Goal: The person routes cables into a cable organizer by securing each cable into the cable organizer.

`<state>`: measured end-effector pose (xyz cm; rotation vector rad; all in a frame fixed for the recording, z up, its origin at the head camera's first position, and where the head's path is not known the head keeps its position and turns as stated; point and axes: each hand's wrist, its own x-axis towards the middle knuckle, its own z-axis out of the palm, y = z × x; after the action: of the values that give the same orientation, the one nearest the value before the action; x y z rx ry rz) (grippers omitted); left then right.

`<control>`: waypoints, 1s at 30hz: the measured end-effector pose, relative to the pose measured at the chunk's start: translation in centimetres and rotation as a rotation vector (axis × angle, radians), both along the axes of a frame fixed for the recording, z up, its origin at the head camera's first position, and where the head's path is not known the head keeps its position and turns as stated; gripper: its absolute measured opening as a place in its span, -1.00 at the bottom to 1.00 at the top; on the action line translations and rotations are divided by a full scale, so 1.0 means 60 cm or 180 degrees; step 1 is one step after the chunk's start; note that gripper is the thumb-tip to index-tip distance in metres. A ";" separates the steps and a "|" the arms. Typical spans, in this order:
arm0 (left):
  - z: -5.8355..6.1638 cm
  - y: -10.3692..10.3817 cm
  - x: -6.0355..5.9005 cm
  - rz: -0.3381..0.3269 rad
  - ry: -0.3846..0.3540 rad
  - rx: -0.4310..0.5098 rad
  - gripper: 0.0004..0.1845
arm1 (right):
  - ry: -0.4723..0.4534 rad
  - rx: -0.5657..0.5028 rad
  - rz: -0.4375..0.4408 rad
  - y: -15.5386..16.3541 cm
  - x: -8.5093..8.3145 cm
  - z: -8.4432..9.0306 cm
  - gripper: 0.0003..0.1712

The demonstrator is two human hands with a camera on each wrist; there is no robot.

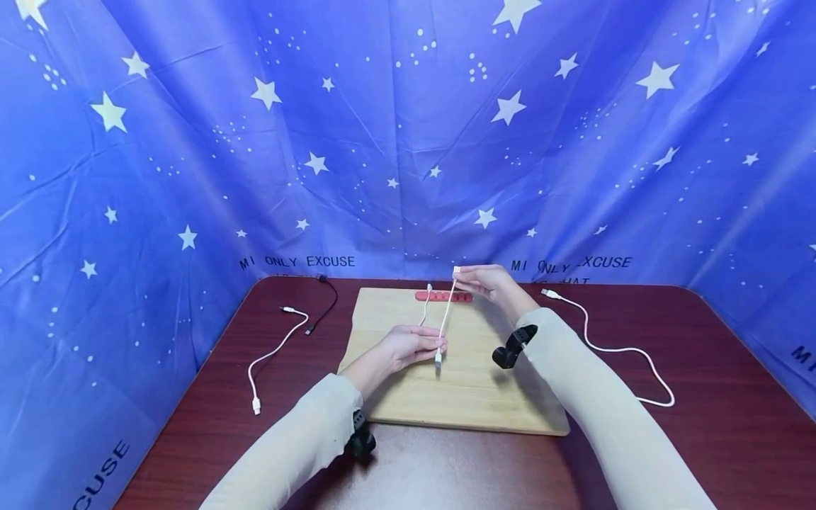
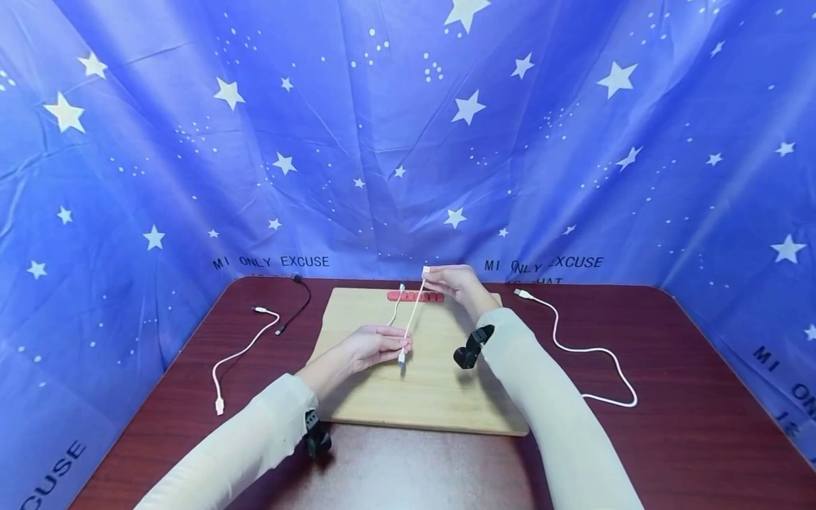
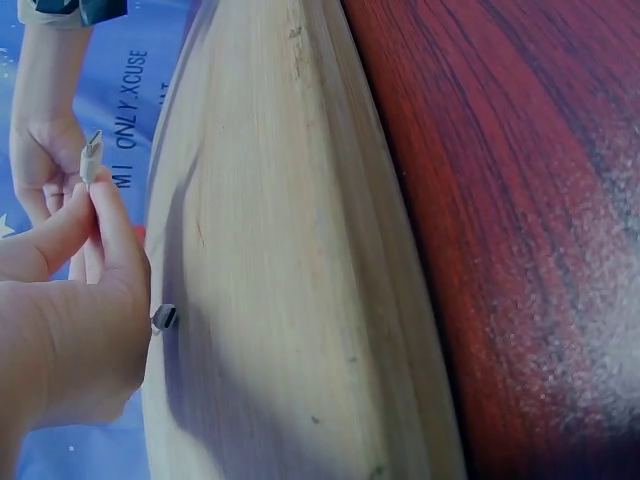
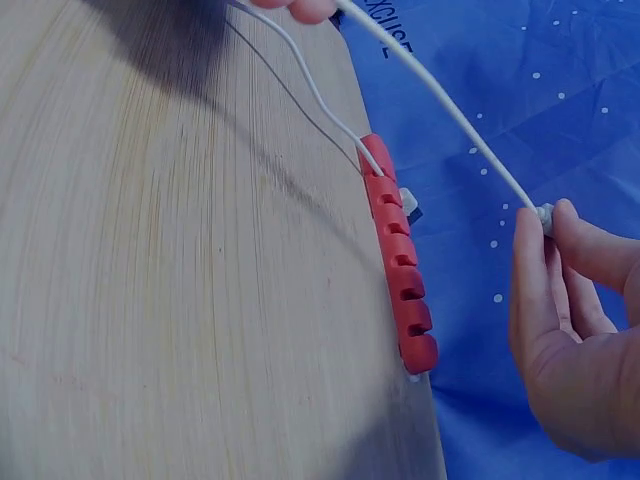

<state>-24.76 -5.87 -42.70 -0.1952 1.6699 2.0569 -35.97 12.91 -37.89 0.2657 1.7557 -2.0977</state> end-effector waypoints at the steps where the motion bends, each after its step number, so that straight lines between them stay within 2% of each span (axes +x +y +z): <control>1: -0.001 0.000 0.000 0.0012 0.0002 0.0009 -0.63 | 0.0001 -0.0017 0.0009 -0.001 -0.001 -0.002 -0.37; 12: -0.001 -0.006 -0.002 0.0182 -0.0057 -0.0036 -0.65 | 0.0028 0.0000 0.0271 -0.018 -0.021 -0.006 -0.33; 19: 0.005 -0.005 -0.007 0.0291 0.0048 -0.0064 -0.65 | 0.0070 0.0002 0.0145 -0.028 -0.032 -0.012 -0.36; 23: 0.006 -0.005 -0.007 0.0381 0.0077 -0.0051 -0.66 | -0.0031 -0.0169 0.0138 -0.031 -0.032 -0.018 -0.34; 30: 0.006 -0.009 -0.004 0.0411 0.0102 -0.0067 -0.67 | -0.0233 -0.0585 0.0460 -0.027 -0.030 -0.030 -0.29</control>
<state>-25.02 -6.40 -42.36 -0.2856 1.7400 2.1471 -37.75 11.30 -39.71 0.1565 1.4827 -2.0995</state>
